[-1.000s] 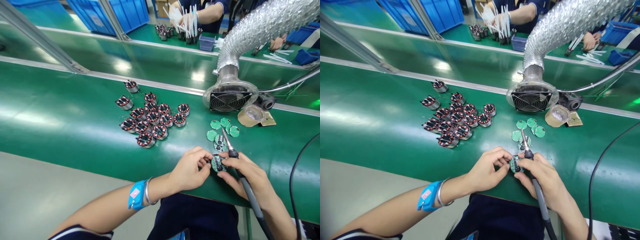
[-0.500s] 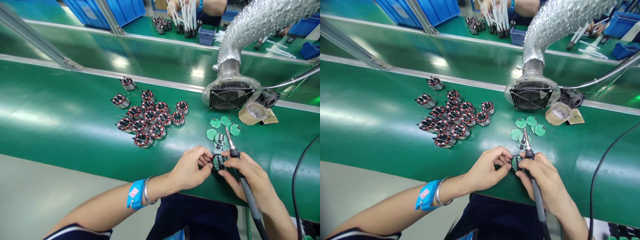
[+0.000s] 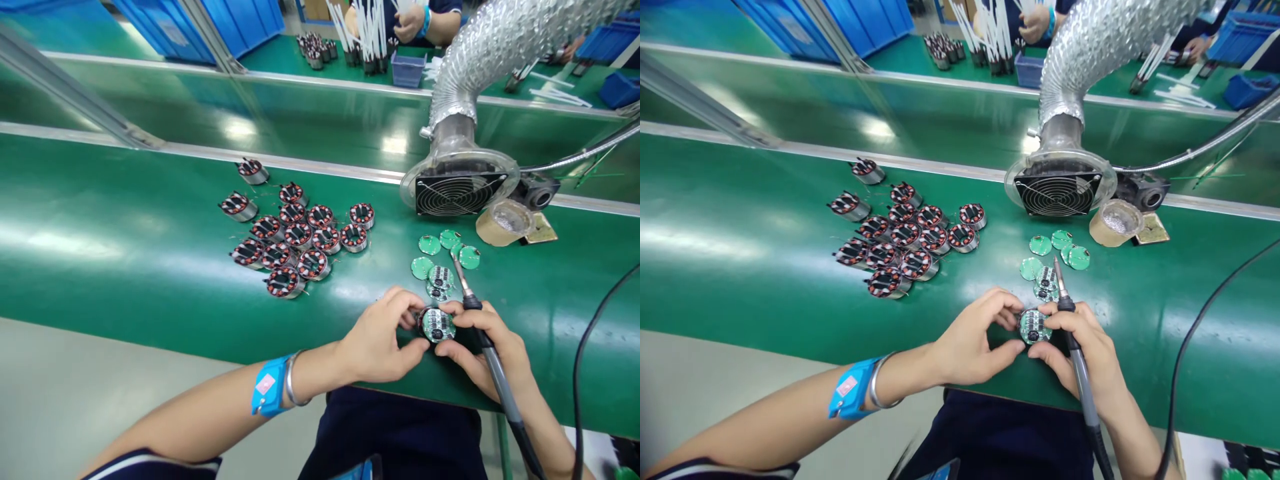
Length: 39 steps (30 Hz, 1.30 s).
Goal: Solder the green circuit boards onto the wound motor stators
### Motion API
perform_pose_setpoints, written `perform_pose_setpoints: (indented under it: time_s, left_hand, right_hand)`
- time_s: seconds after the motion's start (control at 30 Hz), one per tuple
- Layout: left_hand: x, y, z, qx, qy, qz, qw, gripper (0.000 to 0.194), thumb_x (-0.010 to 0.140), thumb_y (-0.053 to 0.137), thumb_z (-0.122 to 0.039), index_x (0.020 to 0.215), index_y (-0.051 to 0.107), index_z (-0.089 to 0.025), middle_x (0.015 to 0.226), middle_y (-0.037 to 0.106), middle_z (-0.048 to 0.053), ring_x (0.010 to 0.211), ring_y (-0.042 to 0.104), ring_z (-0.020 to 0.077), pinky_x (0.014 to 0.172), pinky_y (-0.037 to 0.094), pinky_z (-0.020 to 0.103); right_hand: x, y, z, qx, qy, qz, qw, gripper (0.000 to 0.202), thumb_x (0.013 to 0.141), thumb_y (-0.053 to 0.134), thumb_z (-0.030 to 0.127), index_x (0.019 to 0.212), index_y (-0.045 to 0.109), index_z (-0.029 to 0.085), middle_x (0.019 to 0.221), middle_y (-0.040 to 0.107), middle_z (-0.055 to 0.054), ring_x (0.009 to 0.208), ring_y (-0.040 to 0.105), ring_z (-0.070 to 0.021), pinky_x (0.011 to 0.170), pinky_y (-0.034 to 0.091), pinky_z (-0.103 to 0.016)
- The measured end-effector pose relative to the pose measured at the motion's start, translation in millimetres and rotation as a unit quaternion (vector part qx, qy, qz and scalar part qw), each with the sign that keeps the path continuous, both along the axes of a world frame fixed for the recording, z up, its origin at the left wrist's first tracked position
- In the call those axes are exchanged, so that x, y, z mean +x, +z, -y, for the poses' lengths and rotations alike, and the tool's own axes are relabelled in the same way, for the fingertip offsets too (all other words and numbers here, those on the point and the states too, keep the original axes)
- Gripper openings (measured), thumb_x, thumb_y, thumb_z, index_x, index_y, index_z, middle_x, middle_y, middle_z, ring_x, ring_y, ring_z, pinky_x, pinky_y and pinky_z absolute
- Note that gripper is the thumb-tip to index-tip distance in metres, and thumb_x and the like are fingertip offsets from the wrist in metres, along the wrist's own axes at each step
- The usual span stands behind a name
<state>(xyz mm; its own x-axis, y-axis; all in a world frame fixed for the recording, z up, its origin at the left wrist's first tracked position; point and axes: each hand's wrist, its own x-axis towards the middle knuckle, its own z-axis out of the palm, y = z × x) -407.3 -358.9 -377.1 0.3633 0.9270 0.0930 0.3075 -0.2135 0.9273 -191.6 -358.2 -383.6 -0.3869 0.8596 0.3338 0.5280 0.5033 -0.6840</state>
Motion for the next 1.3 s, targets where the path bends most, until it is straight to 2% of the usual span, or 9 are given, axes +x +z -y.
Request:
perform_pose_setpoints:
  time_s: [0.1,0.23,0.37,0.43,0.6,0.83,1.0,1.2,1.3]
  left_hand:
    - [-3.6,5.5,-7.5,0.158,-0.090,-0.061,0.981,0.051,0.071,0.071,-0.021,0.119,0.054,-0.015,0.116,0.060,0.012,0.106,0.058,0.0239,0.092,0.051,0.039]
    - [-5.0,9.5,-17.0,0.223,-0.143,-0.124,0.956,0.032,0.086,0.066,-0.039,0.109,0.062,-0.017,0.120,0.062,0.011,0.107,0.060,0.0211,0.093,0.051,0.035]
    - [-4.4,11.7,-20.3,0.246,-0.143,-0.159,0.945,0.024,0.089,0.063,-0.037,0.102,0.066,-0.018,0.117,0.066,0.009,0.102,0.063,0.0188,0.090,0.051,0.032]
    - [-4.0,13.6,-20.6,0.253,-0.143,-0.165,0.943,0.024,0.087,0.066,-0.037,0.101,0.066,-0.017,0.112,0.068,0.008,0.099,0.064,0.0189,0.088,0.052,0.031]
    - [-3.5,23.0,-23.8,0.235,-0.162,-0.197,0.938,0.039,0.085,0.068,-0.032,0.119,0.058,-0.016,0.107,0.069,0.008,0.094,0.064,0.0192,0.085,0.054,0.031]
    - [-3.3,35.5,-27.7,0.217,-0.219,-0.258,0.916,0.032,0.084,0.068,-0.025,0.114,0.062,-0.014,0.100,0.066,0.007,0.090,0.061,0.0199,0.079,0.056,0.032]
    - [-2.6,26.9,-23.1,0.236,-0.167,-0.236,0.928,0.034,0.085,0.068,-0.027,0.116,0.060,-0.016,0.098,0.065,0.006,0.086,0.061,0.0192,0.075,0.056,0.031]
    - [1.4,18.1,-18.6,0.283,-0.151,-0.261,0.910,0.031,0.086,0.066,-0.032,0.112,0.062,-0.016,0.097,0.067,0.007,0.083,0.062,0.0214,0.069,0.056,0.033]
    - [2.7,10.8,-12.5,0.290,-0.116,-0.257,0.915,0.031,0.089,0.062,-0.032,0.115,0.061,-0.016,0.100,0.068,0.008,0.088,0.063,0.0219,0.073,0.055,0.035]
  right_hand:
    - [-3.2,-3.5,1.7,-0.016,-0.033,-0.039,0.999,0.037,0.078,0.076,0.041,0.103,0.053,0.027,0.109,0.071,-0.004,0.097,0.070,-0.0202,0.084,0.058,-0.032]
    - [-2.9,-3.5,2.2,-0.052,-0.052,-0.072,0.995,0.044,0.071,0.079,0.049,0.099,0.053,0.027,0.109,0.073,-0.003,0.095,0.072,-0.0201,0.084,0.059,-0.030]
    - [-0.1,-7.8,8.7,-0.063,-0.028,-0.071,0.995,0.068,0.058,0.082,0.060,0.106,0.047,0.026,0.121,0.068,-0.011,0.108,0.068,-0.0271,0.090,0.058,-0.037]
    - [-3.7,-11.7,13.7,-0.049,-0.029,-0.063,0.996,0.073,0.059,0.083,0.057,0.110,0.043,0.025,0.125,0.065,-0.014,0.112,0.065,-0.0288,0.090,0.058,-0.039]
    - [-26.5,-15.0,21.4,0.007,-0.073,-0.056,0.996,0.039,0.082,0.069,0.030,0.110,0.043,0.025,0.115,0.070,-0.010,0.102,0.071,-0.0233,0.082,0.061,-0.033]
    - [-35.7,-17.8,27.9,0.011,-0.105,-0.069,0.992,0.040,0.078,0.066,0.019,0.110,0.042,0.024,0.114,0.070,-0.009,0.102,0.071,-0.0225,0.083,0.062,-0.031]
    - [-35.3,-21.1,32.6,-0.008,-0.098,-0.077,0.992,0.035,0.084,0.062,0.018,0.112,0.042,0.024,0.119,0.068,-0.012,0.108,0.068,-0.0219,0.088,0.060,-0.031]
    - [-39.9,-19.4,37.4,0.024,-0.095,-0.060,0.993,0.042,0.087,0.054,0.009,0.125,0.040,0.020,0.128,0.063,-0.017,0.118,0.062,-0.0231,0.096,0.056,-0.034]
    - [-41.5,-21.1,41.2,0.038,-0.099,-0.041,0.994,0.044,0.088,0.052,0.008,0.129,0.040,0.017,0.132,0.059,-0.019,0.121,0.059,-0.0244,0.098,0.055,-0.034]
